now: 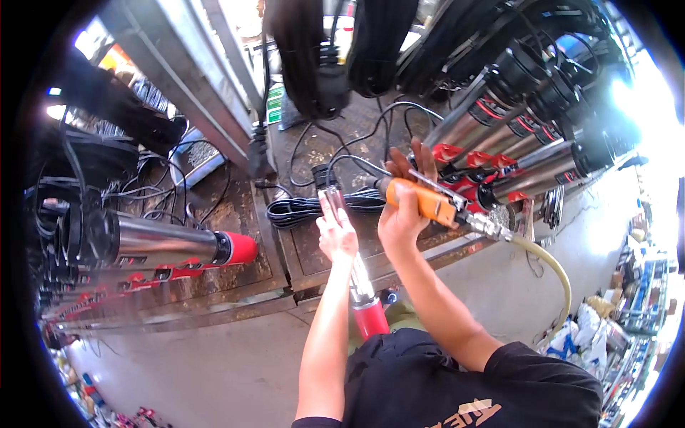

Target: The person assembles industrial pumps at a workbench by picking up a metal component, inserting it into the pump housing, and using a power screwdriver to secure it with a screw.

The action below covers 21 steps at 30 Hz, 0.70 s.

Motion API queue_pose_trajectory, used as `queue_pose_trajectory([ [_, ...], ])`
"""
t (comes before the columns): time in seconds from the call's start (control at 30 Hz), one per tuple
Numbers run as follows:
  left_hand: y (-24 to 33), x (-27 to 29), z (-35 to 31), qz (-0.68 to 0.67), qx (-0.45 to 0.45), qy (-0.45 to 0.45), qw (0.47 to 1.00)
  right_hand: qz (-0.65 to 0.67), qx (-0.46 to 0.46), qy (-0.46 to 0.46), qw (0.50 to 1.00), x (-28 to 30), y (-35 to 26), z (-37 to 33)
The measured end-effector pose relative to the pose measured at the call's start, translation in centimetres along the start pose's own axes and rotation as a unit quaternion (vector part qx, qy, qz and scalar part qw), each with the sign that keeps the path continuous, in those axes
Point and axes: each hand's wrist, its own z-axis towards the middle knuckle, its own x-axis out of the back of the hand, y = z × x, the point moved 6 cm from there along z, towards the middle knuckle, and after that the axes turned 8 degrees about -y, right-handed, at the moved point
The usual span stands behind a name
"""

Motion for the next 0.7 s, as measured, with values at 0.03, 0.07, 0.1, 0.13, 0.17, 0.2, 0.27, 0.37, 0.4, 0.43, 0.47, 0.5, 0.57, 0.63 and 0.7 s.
queue_pose_trajectory([
  [0.03,0.0,0.1,-0.1,-0.004,-0.006,0.000,1.000,-0.045,0.014,-0.074,0.996,-0.7,0.5,0.9],
  [0.07,0.0,0.2,-0.1,-0.013,-0.006,0.004,1.000,-0.041,0.009,-0.098,0.994,-1.2,1.5,1.3],
  [0.1,0.0,0.4,-0.1,-0.026,-0.015,0.008,1.000,-0.088,-0.037,-0.151,0.984,-1.5,2.8,1.7],
  [0.13,-0.1,0.5,-0.1,-0.035,-0.013,0.003,0.999,-0.135,-0.082,-0.208,0.965,-1.7,3.9,1.9],
  [0.17,-0.2,0.5,-0.1,-0.044,-0.013,-0.002,0.999,-0.055,-0.056,-0.193,0.978,-2.2,4.8,1.8],
  [0.2,0.0,0.7,-0.1,-0.018,-0.032,0.010,0.999,-0.090,-0.119,-0.188,0.971,-1.9,6.3,1.7],
  [0.27,0.0,0.8,-0.1,-0.019,-0.033,0.011,0.999,-0.043,-0.160,-0.174,0.971,-2.2,8.4,1.2],
  [0.37,-0.3,0.6,0.0,-0.018,-0.021,0.001,1.000,-0.044,-0.172,-0.161,0.971,-2.1,10.4,0.8],
  [0.4,-0.3,0.6,0.0,-0.024,-0.026,0.008,0.999,-0.058,-0.180,-0.162,0.968,-2.1,11.0,0.7],
  [0.43,-0.3,0.6,0.0,-0.027,-0.027,0.009,0.999,-0.072,-0.190,-0.162,0.966,-2.0,11.5,0.7],
  [0.47,-0.3,0.6,0.0,-0.029,-0.028,0.009,0.999,-0.086,-0.200,-0.161,0.963,-1.9,11.9,0.6],
  [0.5,-0.3,0.6,0.0,-0.035,-0.028,0.008,0.999,-0.079,-0.203,-0.152,0.964,-1.7,12.1,0.7],
  [0.57,-0.4,0.7,0.1,-0.043,-0.027,0.003,0.999,-0.082,-0.199,-0.157,0.964,-1.7,12.2,0.8],
  [0.63,-0.4,0.7,0.1,-0.049,-0.024,-0.005,0.998,-0.098,-0.186,-0.166,0.963,-1.8,12.1,0.9],
  [0.7,-0.4,0.7,0.1,-0.047,-0.021,-0.007,0.999,-0.095,-0.186,-0.161,0.965,-1.8,12.1,0.9],
])
